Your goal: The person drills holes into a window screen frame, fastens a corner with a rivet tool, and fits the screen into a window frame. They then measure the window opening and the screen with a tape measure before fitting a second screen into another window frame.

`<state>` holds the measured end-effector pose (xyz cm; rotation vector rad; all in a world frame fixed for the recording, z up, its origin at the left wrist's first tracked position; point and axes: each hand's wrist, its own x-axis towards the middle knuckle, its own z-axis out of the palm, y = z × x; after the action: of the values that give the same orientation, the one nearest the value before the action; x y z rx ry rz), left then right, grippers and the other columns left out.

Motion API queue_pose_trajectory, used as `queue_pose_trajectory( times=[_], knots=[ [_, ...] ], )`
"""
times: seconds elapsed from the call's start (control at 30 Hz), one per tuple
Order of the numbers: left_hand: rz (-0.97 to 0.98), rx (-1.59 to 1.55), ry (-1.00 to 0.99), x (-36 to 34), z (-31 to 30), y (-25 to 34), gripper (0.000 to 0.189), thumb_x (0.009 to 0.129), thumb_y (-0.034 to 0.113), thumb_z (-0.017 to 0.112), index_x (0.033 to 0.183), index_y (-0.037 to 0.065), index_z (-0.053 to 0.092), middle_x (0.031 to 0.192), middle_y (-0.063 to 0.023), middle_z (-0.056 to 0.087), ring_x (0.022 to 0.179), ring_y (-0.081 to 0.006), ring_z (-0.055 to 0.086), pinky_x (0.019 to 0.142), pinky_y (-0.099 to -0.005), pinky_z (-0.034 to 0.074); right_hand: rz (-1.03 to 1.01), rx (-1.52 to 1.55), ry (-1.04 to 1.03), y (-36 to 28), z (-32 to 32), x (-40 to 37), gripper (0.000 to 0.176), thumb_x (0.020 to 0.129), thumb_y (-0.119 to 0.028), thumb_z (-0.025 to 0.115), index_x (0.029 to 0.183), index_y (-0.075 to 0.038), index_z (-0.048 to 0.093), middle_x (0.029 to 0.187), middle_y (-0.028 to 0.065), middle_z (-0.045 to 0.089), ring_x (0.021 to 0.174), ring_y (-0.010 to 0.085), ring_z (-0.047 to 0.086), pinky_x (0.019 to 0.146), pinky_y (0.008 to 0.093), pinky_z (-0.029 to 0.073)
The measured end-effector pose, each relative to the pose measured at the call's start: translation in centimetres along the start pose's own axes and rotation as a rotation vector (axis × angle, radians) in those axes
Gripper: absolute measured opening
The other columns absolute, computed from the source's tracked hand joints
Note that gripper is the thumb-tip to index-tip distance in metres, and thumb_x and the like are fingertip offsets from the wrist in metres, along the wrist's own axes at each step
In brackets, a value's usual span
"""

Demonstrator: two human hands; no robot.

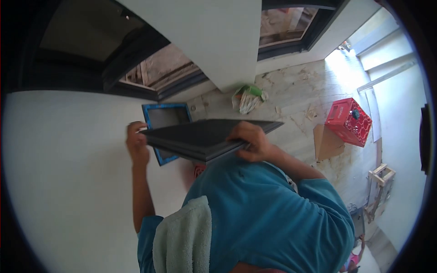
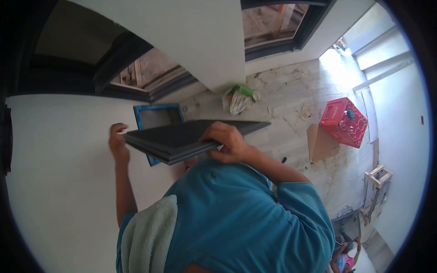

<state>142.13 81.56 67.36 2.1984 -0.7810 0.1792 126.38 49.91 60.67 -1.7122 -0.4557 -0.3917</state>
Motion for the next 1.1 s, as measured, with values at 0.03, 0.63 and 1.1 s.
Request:
queue_pose_trajectory(
  times=[0.03, 0.63, 1.1],
  knots=[
    [0.053, 0.004, -0.085, -0.8, 1.7, 1.5, 0.027, 0.086, 0.029, 0.056, 0.099, 0.005, 0.058, 0.095, -0.0113, 0.057, 0.089, -0.0248, 0.055, 0.079, -0.0348, 0.043, 0.009, -0.036, -0.012, 0.2, -0.3, -0.1, 0.031, 0.059, -0.010, 0.064, 0.087, 0.000, 0.062, 0.084, 0.0141, 0.060, 0.077, 0.0306, 0.058, 0.068, 0.0371, 0.047],
    [0.325, -0.168, -0.443, -4.7, 12.5, 4.5, 0.038, 0.051, 0.011, 0.066, 0.088, 0.006, 0.064, 0.080, -0.0062, 0.059, 0.072, -0.0236, 0.060, 0.059, -0.0317, 0.050, 0.955, -0.018, 0.230, 5.7, -10.1, -10.9, 0.049, 0.072, -0.033, 0.068, 0.105, 0.002, 0.059, 0.106, 0.0153, 0.058, 0.099, 0.0279, 0.056, 0.086, 0.0374, 0.043],
    [0.613, -0.537, -0.597, 0.5, 23.9, 6.2, 0.034, 0.056, 0.007, 0.067, 0.089, 0.004, 0.063, 0.083, -0.0073, 0.060, 0.075, -0.0259, 0.060, 0.062, -0.0340, 0.050, 1.379, 0.474, 1.349, 8.4, -19.6, -34.6, 0.011, 0.082, -0.018, 0.054, 0.086, -0.008, 0.052, 0.075, 0.0035, 0.058, 0.066, 0.0172, 0.059, 0.062, 0.0286, 0.050]
  ],
)
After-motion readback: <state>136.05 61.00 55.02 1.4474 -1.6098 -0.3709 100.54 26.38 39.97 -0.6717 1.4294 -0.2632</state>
